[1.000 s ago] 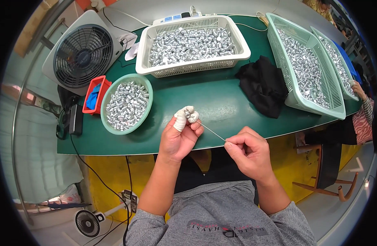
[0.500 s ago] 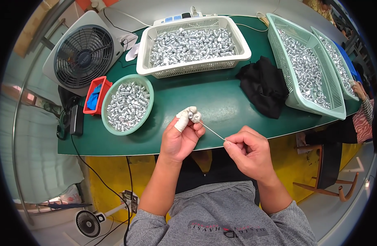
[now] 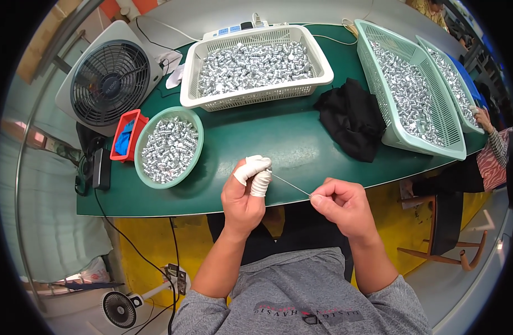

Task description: Inspecting and clearing holes in small white plastic parts using a thin metal wire at a factory workstation.

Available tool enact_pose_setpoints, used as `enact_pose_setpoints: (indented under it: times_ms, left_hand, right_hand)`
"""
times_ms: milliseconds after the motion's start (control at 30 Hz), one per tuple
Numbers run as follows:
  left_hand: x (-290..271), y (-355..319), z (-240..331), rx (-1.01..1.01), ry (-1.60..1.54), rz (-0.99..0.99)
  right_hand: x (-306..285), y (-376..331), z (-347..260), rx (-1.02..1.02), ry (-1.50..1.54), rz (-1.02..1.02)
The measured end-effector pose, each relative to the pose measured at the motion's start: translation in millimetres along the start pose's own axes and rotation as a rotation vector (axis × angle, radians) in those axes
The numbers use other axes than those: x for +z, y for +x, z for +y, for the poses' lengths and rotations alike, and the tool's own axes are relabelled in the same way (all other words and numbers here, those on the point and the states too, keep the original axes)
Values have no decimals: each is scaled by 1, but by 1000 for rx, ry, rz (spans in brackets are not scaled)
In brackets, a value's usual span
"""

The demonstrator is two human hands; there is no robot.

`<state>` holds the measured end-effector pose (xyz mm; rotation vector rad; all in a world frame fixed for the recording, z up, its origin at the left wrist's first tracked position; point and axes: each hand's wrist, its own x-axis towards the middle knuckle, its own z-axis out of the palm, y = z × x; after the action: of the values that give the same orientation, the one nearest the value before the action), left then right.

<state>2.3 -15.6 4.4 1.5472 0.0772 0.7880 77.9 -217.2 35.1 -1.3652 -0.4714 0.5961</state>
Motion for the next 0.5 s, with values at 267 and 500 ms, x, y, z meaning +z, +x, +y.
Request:
enact_pose_setpoints:
  times_ms: [267, 500]
  left_hand:
    - [-5, 9, 7, -294, -245, -83]
    - [-3, 10, 4, -127, 111, -79]
  right_hand:
    - [-5, 0, 11, 147, 321, -20]
    - [-8, 1, 17, -89, -99, 15]
